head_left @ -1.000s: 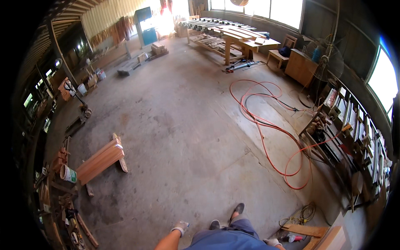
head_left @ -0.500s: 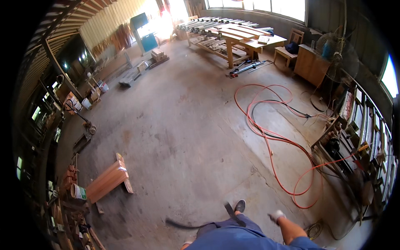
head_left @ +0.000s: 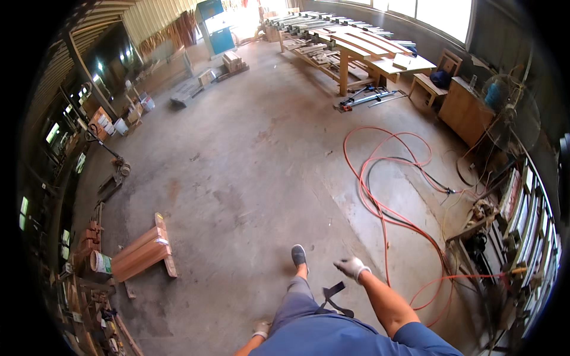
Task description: The person picks up and places wooden planks on a workbench, then walks to another area to position a plank on a jig. The person returns to the workbench and arranges several planks into neat stacks.
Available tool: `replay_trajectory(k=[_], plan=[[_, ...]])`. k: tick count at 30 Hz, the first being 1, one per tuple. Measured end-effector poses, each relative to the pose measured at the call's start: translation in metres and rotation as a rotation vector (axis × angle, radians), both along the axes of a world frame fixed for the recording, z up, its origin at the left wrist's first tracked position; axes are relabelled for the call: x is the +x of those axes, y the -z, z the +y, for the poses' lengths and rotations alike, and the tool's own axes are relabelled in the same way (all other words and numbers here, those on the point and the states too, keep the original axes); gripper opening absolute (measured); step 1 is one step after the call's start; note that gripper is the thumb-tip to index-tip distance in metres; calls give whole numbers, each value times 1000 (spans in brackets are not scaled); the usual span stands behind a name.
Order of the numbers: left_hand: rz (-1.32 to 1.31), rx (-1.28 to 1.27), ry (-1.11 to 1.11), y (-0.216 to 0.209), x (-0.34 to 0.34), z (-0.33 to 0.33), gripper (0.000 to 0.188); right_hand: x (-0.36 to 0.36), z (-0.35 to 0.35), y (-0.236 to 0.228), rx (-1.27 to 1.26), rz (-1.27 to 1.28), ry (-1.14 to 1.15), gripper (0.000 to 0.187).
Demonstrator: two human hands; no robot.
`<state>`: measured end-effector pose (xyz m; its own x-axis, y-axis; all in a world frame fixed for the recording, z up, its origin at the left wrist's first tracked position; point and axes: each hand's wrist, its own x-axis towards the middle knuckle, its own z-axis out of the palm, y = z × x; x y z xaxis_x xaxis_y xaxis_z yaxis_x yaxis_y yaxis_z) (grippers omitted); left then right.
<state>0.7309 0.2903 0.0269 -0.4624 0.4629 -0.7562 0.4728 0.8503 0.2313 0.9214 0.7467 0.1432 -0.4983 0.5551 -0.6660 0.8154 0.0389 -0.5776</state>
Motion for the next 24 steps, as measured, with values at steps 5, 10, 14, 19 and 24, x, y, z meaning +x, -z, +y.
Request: replay_trajectory(k=[5,10,14,19,24], plan=[[-106,-159,106,25,-54,62,35,107,6,99,107,-297,-69,50],[-49,-158,393,44,-178,165,38,162,7,76,-273,-490,203,27],[118,-72,419,11,-310,302,40,94,49,24,-317,-324,537,39],[-102,420,-540,-9,-403,467,34,15,143,43,-277,-335,763,32],[-300,479,-704,-61,-406,601,27,-49,308,55,-119,37,828,36]])
